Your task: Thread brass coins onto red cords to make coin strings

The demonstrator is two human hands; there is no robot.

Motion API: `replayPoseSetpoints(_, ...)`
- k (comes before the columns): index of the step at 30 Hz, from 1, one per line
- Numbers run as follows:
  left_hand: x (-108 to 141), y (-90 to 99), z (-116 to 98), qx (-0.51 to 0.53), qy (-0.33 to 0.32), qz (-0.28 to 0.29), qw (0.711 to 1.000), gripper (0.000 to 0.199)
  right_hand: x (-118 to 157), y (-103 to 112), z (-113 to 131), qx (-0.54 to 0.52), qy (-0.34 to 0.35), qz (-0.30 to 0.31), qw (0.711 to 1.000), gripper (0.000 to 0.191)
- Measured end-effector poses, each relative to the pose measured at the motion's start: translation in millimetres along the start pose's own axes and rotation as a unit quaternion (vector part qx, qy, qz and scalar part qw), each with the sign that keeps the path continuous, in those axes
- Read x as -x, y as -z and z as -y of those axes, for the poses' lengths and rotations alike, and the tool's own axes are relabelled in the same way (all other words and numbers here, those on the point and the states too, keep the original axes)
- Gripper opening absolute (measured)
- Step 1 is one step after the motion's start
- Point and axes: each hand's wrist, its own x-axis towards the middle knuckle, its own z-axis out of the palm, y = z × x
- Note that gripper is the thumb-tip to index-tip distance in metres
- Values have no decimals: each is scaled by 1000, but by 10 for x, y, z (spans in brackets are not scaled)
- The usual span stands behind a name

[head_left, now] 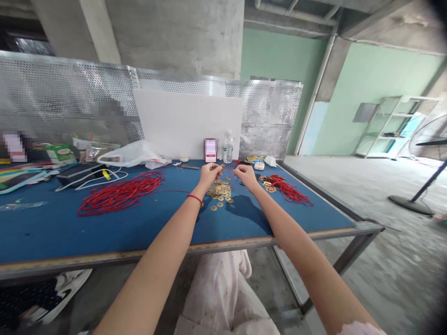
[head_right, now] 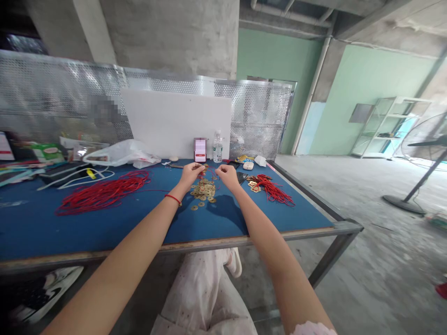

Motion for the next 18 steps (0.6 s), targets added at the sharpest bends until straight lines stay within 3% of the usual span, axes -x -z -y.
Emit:
replayPoseSetpoints(7,-23,7,38,-31,-17,14,999,7,33,-11,37,33,10,20,999,22)
replayPoseSetpoints(12,-11,-8,41,-67,-63,57,994,11,58,-30,49,68,22,56,996,23)
replayPoseSetpoints(18,-13,-22,55,-93,-103,109,984,16,48,-7,23,128,13,42,991,26)
